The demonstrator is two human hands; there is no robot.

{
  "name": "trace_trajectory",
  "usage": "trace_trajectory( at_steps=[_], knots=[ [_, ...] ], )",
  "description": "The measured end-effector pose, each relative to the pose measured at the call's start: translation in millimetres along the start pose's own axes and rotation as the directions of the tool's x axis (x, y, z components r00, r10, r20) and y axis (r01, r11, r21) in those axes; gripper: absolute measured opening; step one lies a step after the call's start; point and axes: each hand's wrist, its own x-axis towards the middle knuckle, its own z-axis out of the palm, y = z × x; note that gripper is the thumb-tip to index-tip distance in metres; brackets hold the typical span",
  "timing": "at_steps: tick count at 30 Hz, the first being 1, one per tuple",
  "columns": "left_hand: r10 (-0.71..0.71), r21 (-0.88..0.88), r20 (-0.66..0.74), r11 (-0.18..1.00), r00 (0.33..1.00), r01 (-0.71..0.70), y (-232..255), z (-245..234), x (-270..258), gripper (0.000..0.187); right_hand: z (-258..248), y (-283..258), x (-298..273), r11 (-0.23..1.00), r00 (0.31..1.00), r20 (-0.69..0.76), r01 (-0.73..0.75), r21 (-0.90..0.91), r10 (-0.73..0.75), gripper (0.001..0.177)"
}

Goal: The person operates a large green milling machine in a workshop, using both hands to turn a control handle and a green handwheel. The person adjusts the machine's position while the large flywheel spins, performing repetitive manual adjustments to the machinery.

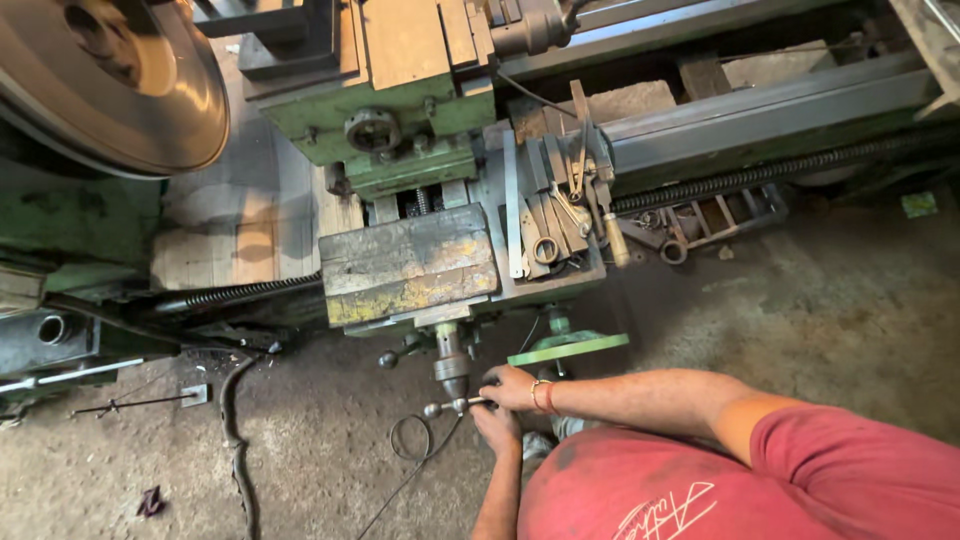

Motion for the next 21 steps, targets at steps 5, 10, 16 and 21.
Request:
trace_trajectory(
  at_steps=[5, 10, 16, 21],
  knots=[
    [-0.013, 0.004, 0.009, 1.000, 1.000, 0.013, -4.9, 1.1, -0.9, 0.051, 4.5, -1.9, -3.3, 0.998, 1.000, 0.005, -0.016, -0.061, 0.016, 0.044],
    [0.029, -0.008, 0.041, 1.000, 0.999, -0.028, -10.9, 2.5, -0.6, 0.043, 8.1, -10.5, -6.9, 0.990, 0.996, -0.044, 0.073, -0.120, -0.079, 0.052],
    [0.174, 0.241, 0.112, 0.950, 0.978, -0.197, -14.6, 3.6, 2.8, 0.036, 5.1, -34.1, -12.0, 0.973, 0.999, -0.026, 0.013, -0.231, -0.019, 0.052],
    [0.197, 0.306, 0.093, 0.927, 0.976, -0.217, -14.9, 5.6, 3.6, 0.037, 4.9, -36.9, -11.2, 0.966, 0.998, -0.039, 0.031, -0.257, -0.043, 0.051]
  ],
)
